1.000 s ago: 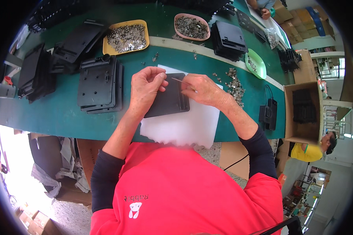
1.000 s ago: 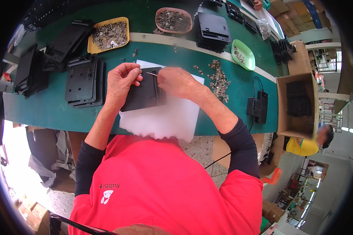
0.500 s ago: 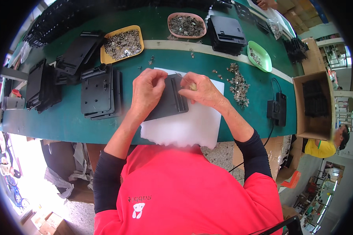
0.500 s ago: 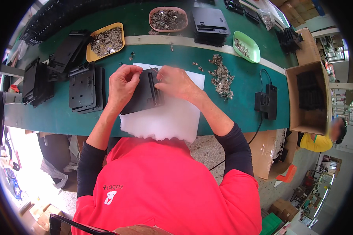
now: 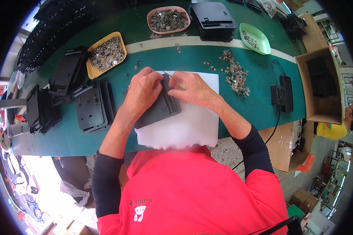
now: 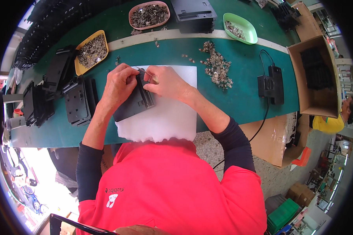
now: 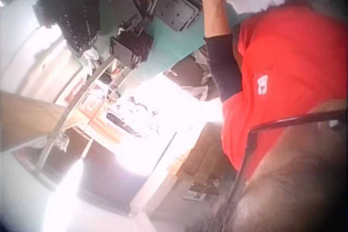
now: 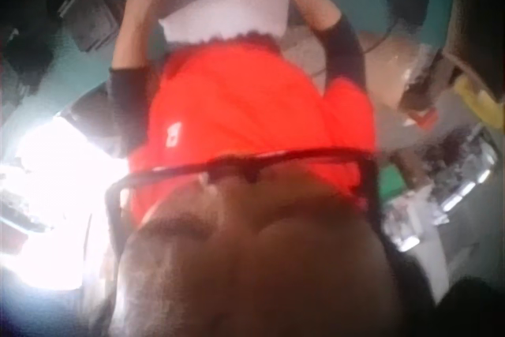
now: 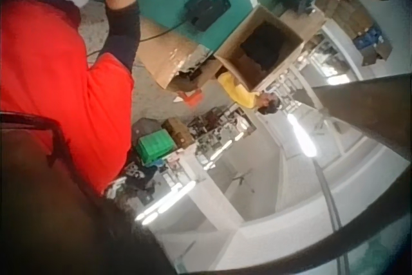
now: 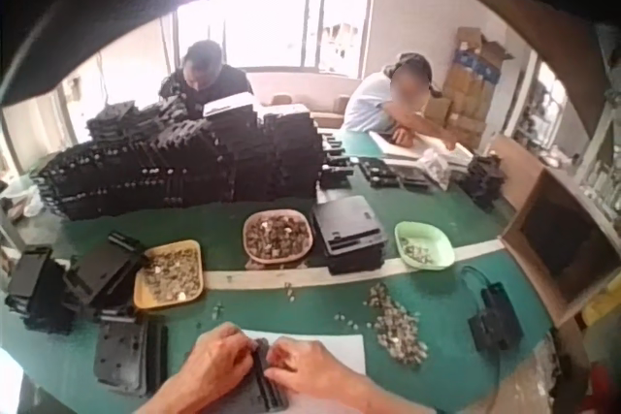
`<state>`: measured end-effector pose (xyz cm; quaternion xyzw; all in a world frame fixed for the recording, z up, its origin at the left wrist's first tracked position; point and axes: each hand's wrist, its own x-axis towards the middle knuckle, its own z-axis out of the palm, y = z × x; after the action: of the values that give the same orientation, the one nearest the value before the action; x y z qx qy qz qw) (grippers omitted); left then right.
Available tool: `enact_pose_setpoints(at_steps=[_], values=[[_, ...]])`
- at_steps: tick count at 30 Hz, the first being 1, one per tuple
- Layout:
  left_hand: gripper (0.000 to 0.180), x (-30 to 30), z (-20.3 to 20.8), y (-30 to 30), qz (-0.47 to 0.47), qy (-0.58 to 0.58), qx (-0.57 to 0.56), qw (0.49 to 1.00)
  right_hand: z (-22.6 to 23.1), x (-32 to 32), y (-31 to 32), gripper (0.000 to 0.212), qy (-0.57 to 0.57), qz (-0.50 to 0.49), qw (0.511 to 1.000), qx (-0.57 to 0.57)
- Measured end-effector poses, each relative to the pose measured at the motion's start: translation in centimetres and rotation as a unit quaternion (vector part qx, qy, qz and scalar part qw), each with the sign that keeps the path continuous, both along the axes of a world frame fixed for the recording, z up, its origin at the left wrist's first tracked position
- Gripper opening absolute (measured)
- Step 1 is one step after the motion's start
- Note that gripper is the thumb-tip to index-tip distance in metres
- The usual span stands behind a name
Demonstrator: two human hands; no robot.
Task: The person uses a screwdriver to tighten screws on the back of a black electronic device placed on a white foam pad. They repeatedly pick up the device, rotate it, and secure fasteners while working at a green assembly table.
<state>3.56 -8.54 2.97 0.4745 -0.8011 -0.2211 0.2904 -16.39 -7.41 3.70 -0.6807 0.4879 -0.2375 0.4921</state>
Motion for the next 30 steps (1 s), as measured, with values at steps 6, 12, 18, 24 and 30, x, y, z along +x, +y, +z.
enact_pose_setpoints(at_steps=[6, 12, 18, 24, 30], values=[[0.014, -0.2, 0.3, -0.4, -0.039, -0.091, -0.033, 0.995, -0.4, 0.0, 0.0, 0.024, -0.013, -0.016, 0.999, -0.033], [0.014, -1.0, 1.1, 0.4, -0.053, -0.185, -0.062, 0.979, -0.8, 0.0, 0.0, 0.026, -0.014, -0.011, 0.999, -0.042], [0.012, -1.5, 1.8, 0.0, -0.067, -0.190, -0.063, 0.977, -1.1, -0.3, -0.3, 0.030, -0.015, 0.004, 1.000, -0.024], [0.010, -1.4, 2.6, -0.6, -0.089, -0.207, -0.026, 0.974, -0.5, 0.1, 0.1, 0.029, -0.018, -0.025, 0.999, -0.010], [0.005, -1.0, 2.8, -1.3, -0.108, -0.186, -0.019, 0.976, -0.1, 0.1, 0.0, 0.031, 0.007, -0.030, 0.999, 0.021]])
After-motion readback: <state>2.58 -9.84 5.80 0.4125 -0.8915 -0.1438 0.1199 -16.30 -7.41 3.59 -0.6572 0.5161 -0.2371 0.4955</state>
